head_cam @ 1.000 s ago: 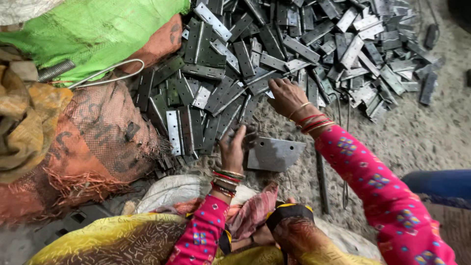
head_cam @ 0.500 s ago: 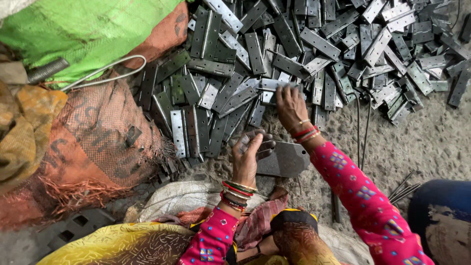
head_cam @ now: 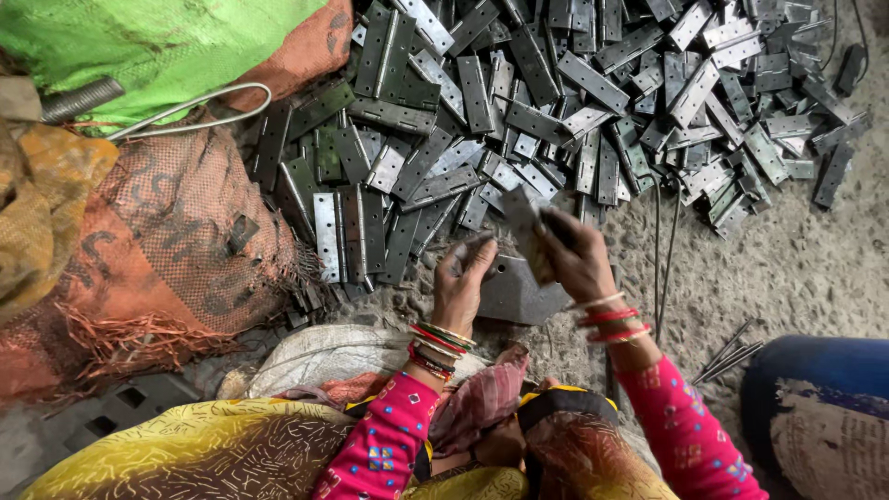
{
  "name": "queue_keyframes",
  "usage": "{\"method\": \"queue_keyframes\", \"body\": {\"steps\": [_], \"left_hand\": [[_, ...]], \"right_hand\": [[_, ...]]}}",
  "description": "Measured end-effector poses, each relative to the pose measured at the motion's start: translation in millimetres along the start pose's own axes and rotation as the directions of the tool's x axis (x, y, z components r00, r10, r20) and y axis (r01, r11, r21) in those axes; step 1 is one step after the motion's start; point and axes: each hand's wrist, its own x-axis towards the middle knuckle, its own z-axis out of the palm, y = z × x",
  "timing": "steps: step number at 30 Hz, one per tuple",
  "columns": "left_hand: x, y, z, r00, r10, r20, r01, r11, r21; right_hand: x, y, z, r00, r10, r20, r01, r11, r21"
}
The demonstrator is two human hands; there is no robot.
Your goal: The person sits on the floor and assembles metal hinges by inserting pins into the knuckles of two hinge halves. They pick up hinge parts from a pile, align them, insert the pin, and then place the assembled hinge into a nearby bucket.
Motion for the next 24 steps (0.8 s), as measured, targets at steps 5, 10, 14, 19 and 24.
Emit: {"method": "queue_keyframes", "body": {"steps": [5,10,14,19,24], "left_hand": [[-14.7,24.2,4.6,0.984,-0.080,0.156,0.084,0.996,-0.015],[-11.2,15.9,1.9,0.983,-0.108,0.148,0.101,0.993,0.055],[2.2,-8.3,-6.7,0.998,0.034,0.057,-0.039,0.996,0.080],[-5.8,7.1,-3.5,0.969,-0.180,0.168,0.200,0.974,-0.109],[-15.0,29.4,5.0,0.932,-0.219,0.288,0.312,0.890,-0.334]], "right_hand": [[-37.0,-16.3,14.3,0.921,0.232,0.312,-0.365,0.794,0.486],[-46.6,-20.0,13.8,0.887,0.170,0.430,-0.398,0.755,0.522],[-44.6,-11.0,6.7,0.896,0.267,0.354,-0.438,0.658,0.613],[-38.0,-29.6,-4.2,0.931,0.132,0.340,-0.292,0.827,0.480],[19.9,-32.2,-22.1,0.993,0.106,0.050,-0.102,0.992,-0.076]]}}
